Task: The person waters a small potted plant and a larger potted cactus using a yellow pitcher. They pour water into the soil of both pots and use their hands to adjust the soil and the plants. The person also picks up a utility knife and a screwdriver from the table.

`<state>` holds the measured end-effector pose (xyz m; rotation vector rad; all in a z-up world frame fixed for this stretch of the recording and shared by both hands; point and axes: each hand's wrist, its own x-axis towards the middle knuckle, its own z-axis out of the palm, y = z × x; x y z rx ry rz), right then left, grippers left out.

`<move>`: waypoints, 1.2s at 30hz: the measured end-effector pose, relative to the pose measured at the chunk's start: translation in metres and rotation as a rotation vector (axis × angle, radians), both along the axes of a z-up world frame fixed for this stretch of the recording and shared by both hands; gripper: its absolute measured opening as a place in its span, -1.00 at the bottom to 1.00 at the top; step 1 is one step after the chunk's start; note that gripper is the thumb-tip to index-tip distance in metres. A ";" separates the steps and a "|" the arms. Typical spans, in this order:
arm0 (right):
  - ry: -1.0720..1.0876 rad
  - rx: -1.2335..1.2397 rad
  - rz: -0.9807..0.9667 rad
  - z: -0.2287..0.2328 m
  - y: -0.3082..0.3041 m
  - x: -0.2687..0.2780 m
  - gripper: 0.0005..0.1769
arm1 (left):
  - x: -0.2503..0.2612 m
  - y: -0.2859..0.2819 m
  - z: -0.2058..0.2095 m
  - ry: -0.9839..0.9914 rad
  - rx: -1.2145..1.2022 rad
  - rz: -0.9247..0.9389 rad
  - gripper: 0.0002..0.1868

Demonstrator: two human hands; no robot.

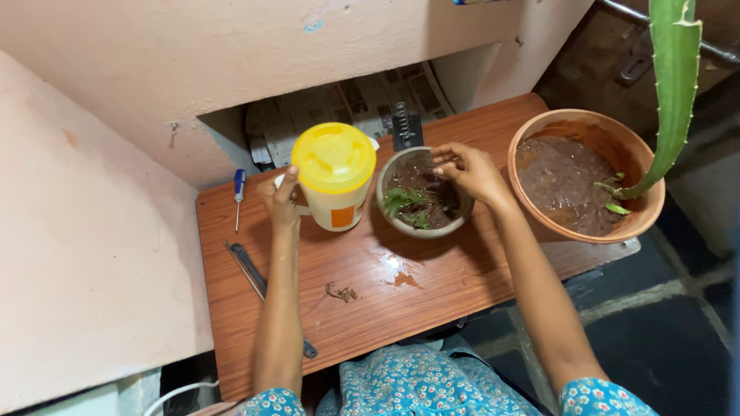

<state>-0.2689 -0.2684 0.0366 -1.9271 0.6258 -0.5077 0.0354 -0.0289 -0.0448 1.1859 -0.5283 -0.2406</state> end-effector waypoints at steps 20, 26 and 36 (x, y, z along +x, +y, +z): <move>0.198 -0.445 -0.142 -0.013 0.027 -0.026 -0.72 | -0.025 0.044 0.049 -0.977 0.180 0.542 -0.68; 0.239 -0.515 -0.061 -0.008 0.035 -0.031 -0.58 | -0.101 0.041 0.064 -1.250 0.237 0.116 -0.69; 0.297 -0.600 -0.084 -0.015 0.034 -0.016 -0.58 | -0.148 -0.008 0.064 -0.957 0.551 -0.194 -0.66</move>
